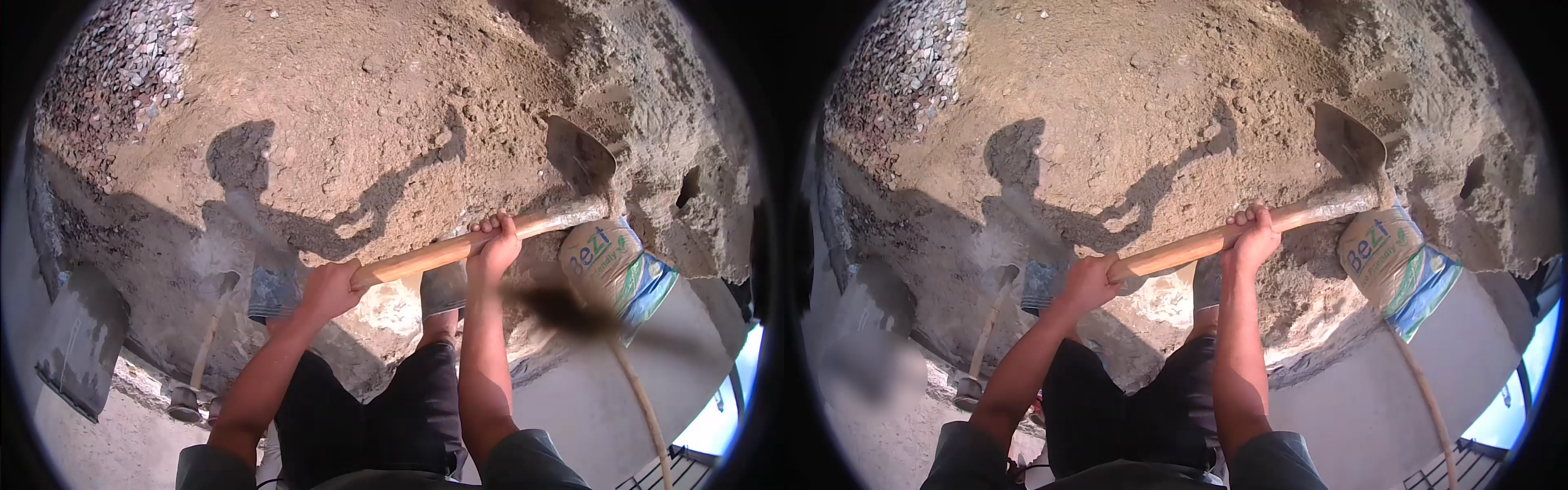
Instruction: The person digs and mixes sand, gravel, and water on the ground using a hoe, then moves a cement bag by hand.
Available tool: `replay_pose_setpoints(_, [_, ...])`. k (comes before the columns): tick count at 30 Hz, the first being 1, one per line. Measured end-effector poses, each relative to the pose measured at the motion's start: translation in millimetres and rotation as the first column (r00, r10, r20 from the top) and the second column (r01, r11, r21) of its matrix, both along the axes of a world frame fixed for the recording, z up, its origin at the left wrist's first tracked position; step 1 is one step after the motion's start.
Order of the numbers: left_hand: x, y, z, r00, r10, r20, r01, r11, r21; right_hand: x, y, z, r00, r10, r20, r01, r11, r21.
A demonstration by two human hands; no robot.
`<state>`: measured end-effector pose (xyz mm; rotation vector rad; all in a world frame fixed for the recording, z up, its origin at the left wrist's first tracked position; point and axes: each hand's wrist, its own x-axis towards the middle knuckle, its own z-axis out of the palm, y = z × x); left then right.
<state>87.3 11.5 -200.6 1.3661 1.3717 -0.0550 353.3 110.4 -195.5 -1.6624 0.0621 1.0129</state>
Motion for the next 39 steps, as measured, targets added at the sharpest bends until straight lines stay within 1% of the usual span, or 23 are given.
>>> replay_pose_setpoints(2, [-4.0,14.5,-4.2,0.994,0.042,-0.103,-0.033,0.995,0.09,-2.1,20.6,-27.5,1.0,0.012,-0.019,-0.012,1.0,0.0])
replay_pose_setpoints(3, [-12.1,11.4,-12.8,0.995,0.034,-0.095,-0.04,0.997,-0.064,-1.2,13.7,-66.5,0.993,0.014,-0.114,-0.022,0.998,-0.065])
replay_pose_setpoints(4, [-23.1,-3.6,-9.0,0.994,0.033,-0.101,-0.047,0.989,-0.141,20.8,-26.6,-155.3,0.966,0.225,-0.131,-0.233,0.971,-0.05])
replay_pose_setpoints(6, [-18.5,-73.3,3.9,0.976,0.203,-0.083,-0.219,0.919,-0.327,-42.2,-30.8,-142.7,0.921,0.327,-0.211,-0.376,0.888,-0.265])
replay_pose_setpoints(7, [-6.5,-108.8,5.3,0.948,0.297,-0.114,-0.318,0.872,-0.372,-48.1,-35.7,-159.1,0.867,0.407,-0.288,-0.499,0.726,-0.473])
replay_pose_setpoints(8, [4.1,-119.6,12.6,0.944,0.309,-0.115,-0.328,0.836,-0.44,-60.7,-31.6,-146.4,0.812,0.475,-0.338,-0.581,0.61,-0.539])
replay_pose_setpoints(10, [21.6,-140.4,26.6,0.928,0.363,-0.088,-0.357,0.794,-0.491,-70.9,-35.1,-131.1,0.785,0.566,-0.252,-0.594,0.576,-0.561])
replay_pose_setpoints(13, [3.1,-142.2,30.0,0.948,0.316,-0.038,-0.313,0.903,-0.295,-91.0,-12.3,-40.6,0.832,0.523,-0.183,-0.553,0.759,-0.343])
replay_pose_setpoints(15, [-23.1,-89.0,16.0,0.944,0.322,0.071,-0.305,0.936,-0.178,-113.7,33.4,23.2,0.897,0.436,-0.069,-0.441,0.892,-0.1])
replay_pose_setpoints(16, [-31.6,-48.1,11.8,0.912,0.377,0.161,-0.372,0.926,-0.062,-129.9,66.2,60.5,0.897,0.442,0.019,-0.442,0.896,0.035])
replay_pose_setpoints(18, [-55.6,48.8,4.4,0.86,0.419,0.291,-0.443,0.896,0.018,-129.7,134.4,77.9,0.904,0.396,0.162,-0.427,0.859,0.282])
replay_pose_setpoints(19, [-69.2,98.5,-3.1,0.823,0.411,0.392,-0.498,0.853,0.152,-128.2,170.3,81.9,0.909,0.357,0.215,-0.416,0.811,0.411])
replay_pose_setpoints(20, [-93.2,156.3,17.6,0.888,0.379,0.262,-0.441,0.864,0.243,-176.7,205.6,110.3,0.881,0.312,0.355,-0.449,0.79,0.418])
replay_pose_setpoints(21, [-116.6,195.4,12.6,0.889,0.36,0.282,-0.442,0.836,0.325,-210.6,233.5,113.3,0.901,0.243,0.358,-0.39,0.815,0.428])
replay_pose_setpoints(23, [-175.8,234.7,20.3,0.867,0.462,0.184,-0.483,0.695,0.532,-260.8,276.8,85.9,0.929,0.294,0.226,-0.37,0.697,0.614])
replay_pose_setpoints(25, [-246.9,208.6,30.1,0.837,0.547,-0.009,-0.464,0.719,0.517,-347.9,274.5,49.2,0.914,0.391,0.109,-0.377,0.719,0.583])
replay_pose_setpoints(27, [-275.0,116.5,24.0,0.698,0.705,-0.128,-0.669,0.705,0.235,-434.8,228.4,-23.2,0.784,0.613,-0.1,-0.58,0.779,0.238])
replay_pose_setpoints(28, [-257.3,57.3,20.9,0.604,0.787,-0.128,-0.774,0.617,0.142,-442.1,197.7,-54.6,0.711,0.663,-0.235,-0.648,0.747,0.147])
replay_pose_setpoints(30, [-249.0,26.0,44.3,0.596,0.68,-0.427,-0.669,0.715,0.205,-452.2,148.6,-114.8,0.539,0.666,-0.515,-0.766,0.642,0.027])
replay_pose_setpoints(31, [-233.5,25.2,54.8,0.625,0.68,-0.382,-0.681,0.715,0.159,-456.0,147.2,-121.5,0.428,0.643,-0.635,-0.831,0.557,0.004])
replay_pose_setpoints(33, [-186.0,21.8,69.1,0.654,0.683,-0.324,-0.706,0.705,0.062,-423.2,143.0,-102.1,0.395,0.694,-0.602,-0.893,0.443,-0.075])
replay_pose_setpoints(36, [-126.8,-2.9,77.2,0.663,0.69,-0.291,-0.723,0.691,-0.008,-368.6,117.4,-97.4,0.31,0.644,-0.699,-0.906,0.424,-0.012])
replay_pose_setpoints(39, [-85.2,-33.9,95.6,0.678,0.67,-0.303,-0.728,0.669,-0.15,-313.5,65.7,-99.8,0.331,0.593,-0.734,-0.873,0.488,0.001])
